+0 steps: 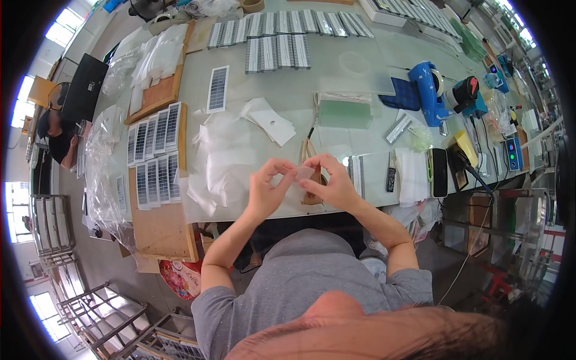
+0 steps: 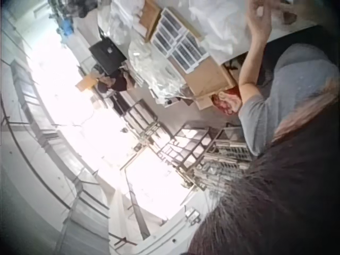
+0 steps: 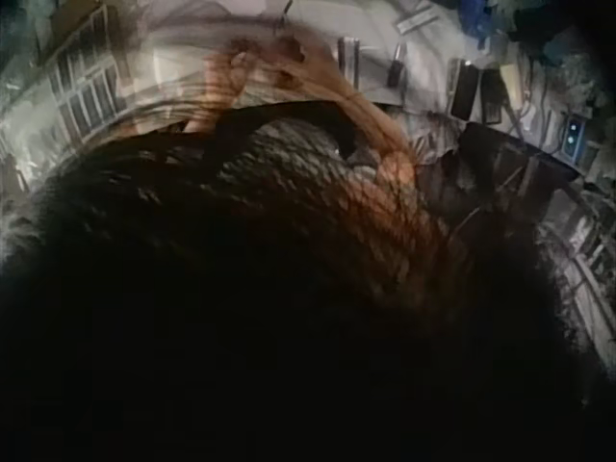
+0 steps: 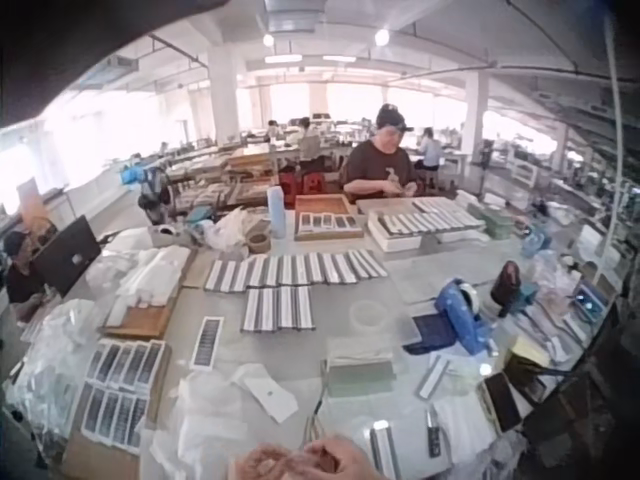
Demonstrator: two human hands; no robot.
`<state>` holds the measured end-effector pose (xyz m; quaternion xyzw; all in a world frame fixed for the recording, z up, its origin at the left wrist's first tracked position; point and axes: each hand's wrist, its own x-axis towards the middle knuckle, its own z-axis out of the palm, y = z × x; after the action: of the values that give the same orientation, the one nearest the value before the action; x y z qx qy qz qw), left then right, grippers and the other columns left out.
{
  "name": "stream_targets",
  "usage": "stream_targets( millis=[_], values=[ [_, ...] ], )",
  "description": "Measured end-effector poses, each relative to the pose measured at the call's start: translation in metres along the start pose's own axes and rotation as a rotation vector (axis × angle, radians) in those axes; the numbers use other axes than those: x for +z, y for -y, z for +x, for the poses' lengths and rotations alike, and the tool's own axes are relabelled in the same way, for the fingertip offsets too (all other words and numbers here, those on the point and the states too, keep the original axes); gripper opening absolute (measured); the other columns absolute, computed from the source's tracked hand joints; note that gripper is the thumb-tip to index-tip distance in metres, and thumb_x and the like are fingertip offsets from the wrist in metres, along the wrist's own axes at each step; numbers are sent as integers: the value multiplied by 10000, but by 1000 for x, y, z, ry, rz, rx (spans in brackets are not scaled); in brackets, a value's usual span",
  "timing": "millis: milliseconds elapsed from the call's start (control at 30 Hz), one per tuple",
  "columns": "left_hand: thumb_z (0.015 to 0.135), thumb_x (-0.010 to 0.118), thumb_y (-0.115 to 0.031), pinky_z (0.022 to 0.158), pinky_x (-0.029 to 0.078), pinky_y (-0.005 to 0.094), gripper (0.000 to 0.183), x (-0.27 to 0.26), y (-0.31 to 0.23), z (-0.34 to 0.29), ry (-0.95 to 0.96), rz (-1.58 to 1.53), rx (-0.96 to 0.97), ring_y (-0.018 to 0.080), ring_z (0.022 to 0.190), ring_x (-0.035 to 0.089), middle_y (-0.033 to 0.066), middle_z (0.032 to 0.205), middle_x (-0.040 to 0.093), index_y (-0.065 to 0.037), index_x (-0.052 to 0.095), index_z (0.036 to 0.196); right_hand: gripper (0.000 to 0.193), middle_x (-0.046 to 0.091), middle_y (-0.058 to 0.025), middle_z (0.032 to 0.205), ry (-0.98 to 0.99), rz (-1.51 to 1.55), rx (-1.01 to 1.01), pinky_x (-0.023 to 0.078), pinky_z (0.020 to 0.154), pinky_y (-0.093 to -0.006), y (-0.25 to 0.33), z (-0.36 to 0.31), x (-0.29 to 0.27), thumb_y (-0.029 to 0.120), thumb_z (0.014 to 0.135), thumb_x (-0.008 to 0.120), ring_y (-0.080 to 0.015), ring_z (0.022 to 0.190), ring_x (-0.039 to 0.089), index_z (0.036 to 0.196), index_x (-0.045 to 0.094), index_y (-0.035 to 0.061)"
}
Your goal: The person assembles small solar panels by placing protective film, solar cell strips, and backing sheets into a fixture by hand, pressing the layers together, and stacking the assembled solar panels on the table.
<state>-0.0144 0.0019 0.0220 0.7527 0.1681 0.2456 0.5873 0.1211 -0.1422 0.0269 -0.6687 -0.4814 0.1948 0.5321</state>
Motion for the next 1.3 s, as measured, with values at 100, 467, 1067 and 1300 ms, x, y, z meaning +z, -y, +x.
stream_targets(
  millis=[100,467,1067,1300],
  values=[
    [915,641,7,732,549,274,315,19,8,-21,8,-233,-182,111,789,686,81,880,712,0,520,1205,181,627,-4,853,110,379,360,447,765,-249,-10,-5,-4,128,851,744,-94,827,564,970,649,29],
    [828,751,-90,606,524,329,477,25,49,-102,264,526,178,219,689,645,57,798,628,-96,573,1271,181,658,6,733,36,-94,329,409,652,-282,-61,-10,-8,206,807,786,-94,647,552,813,688,54],
    [715,821,-62,601,457,335,176,31,56,-84,47,396,343,216,678,565,31,747,583,-98,745,869,188,599,30,801,-31,-295,185,297,825,-352,-76,-7,0,274,786,781,-142,779,560,811,670,124],
    [753,803,-153,592,442,336,216,27,59,-85,100,512,463,193,680,556,6,764,564,-126,729,953,359,583,37,848,-141,-352,151,289,814,-346,-64,-9,-10,265,760,805,-133,792,546,1054,636,149]
  ],
)
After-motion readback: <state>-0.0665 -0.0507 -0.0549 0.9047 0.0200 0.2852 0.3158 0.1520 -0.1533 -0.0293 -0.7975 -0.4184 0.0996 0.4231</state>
